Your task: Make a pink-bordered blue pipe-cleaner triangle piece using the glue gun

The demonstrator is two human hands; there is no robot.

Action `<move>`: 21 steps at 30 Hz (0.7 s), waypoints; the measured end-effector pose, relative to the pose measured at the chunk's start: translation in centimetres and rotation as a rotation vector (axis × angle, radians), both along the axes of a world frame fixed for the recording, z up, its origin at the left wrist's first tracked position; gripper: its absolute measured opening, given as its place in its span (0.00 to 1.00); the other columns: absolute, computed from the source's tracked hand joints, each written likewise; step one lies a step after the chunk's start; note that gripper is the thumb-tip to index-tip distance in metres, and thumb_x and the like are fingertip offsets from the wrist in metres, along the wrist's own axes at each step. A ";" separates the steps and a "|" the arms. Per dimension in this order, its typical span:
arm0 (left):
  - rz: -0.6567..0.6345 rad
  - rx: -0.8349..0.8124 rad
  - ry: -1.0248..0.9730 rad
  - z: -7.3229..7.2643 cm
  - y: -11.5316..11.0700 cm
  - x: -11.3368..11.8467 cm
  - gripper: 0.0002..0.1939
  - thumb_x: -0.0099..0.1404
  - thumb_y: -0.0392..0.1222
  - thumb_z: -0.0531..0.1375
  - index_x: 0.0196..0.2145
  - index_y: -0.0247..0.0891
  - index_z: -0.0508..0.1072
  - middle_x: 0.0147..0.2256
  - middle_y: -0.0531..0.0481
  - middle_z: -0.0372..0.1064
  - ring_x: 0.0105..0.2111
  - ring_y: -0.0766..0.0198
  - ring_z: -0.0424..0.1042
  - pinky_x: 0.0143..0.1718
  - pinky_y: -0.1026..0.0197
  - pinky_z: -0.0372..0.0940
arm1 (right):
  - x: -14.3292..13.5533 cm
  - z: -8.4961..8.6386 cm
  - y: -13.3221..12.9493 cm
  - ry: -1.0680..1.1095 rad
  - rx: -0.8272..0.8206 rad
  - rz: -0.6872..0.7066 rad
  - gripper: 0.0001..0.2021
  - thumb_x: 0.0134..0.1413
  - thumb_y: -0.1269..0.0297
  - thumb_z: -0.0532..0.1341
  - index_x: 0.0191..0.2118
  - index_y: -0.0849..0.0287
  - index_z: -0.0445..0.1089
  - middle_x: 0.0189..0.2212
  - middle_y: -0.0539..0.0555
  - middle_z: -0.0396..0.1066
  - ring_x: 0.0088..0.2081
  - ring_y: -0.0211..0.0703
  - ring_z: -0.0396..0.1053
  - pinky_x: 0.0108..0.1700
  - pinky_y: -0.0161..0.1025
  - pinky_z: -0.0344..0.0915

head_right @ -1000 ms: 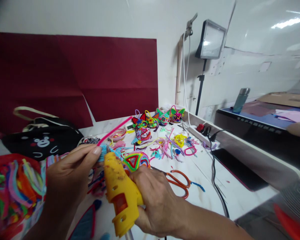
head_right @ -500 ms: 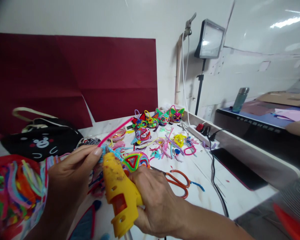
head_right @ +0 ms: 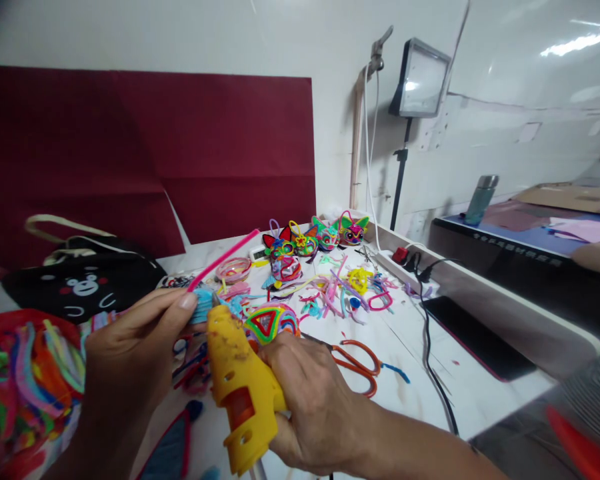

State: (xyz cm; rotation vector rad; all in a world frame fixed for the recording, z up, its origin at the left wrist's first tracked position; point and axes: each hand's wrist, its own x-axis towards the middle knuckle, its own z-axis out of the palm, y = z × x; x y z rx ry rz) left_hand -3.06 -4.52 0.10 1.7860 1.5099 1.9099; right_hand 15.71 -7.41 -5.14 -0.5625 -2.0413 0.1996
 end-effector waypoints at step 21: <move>0.019 0.005 -0.268 0.9 -0.3 0.5 0.03 0.55 0.41 0.65 0.25 0.42 0.79 0.29 0.56 0.74 0.27 0.68 0.73 0.25 0.73 0.70 | 0.1 0.1 -0.1 -0.013 0.045 -0.015 0.14 0.66 0.55 0.47 0.36 0.59 0.61 0.29 0.55 0.68 0.29 0.41 0.65 0.29 0.38 0.61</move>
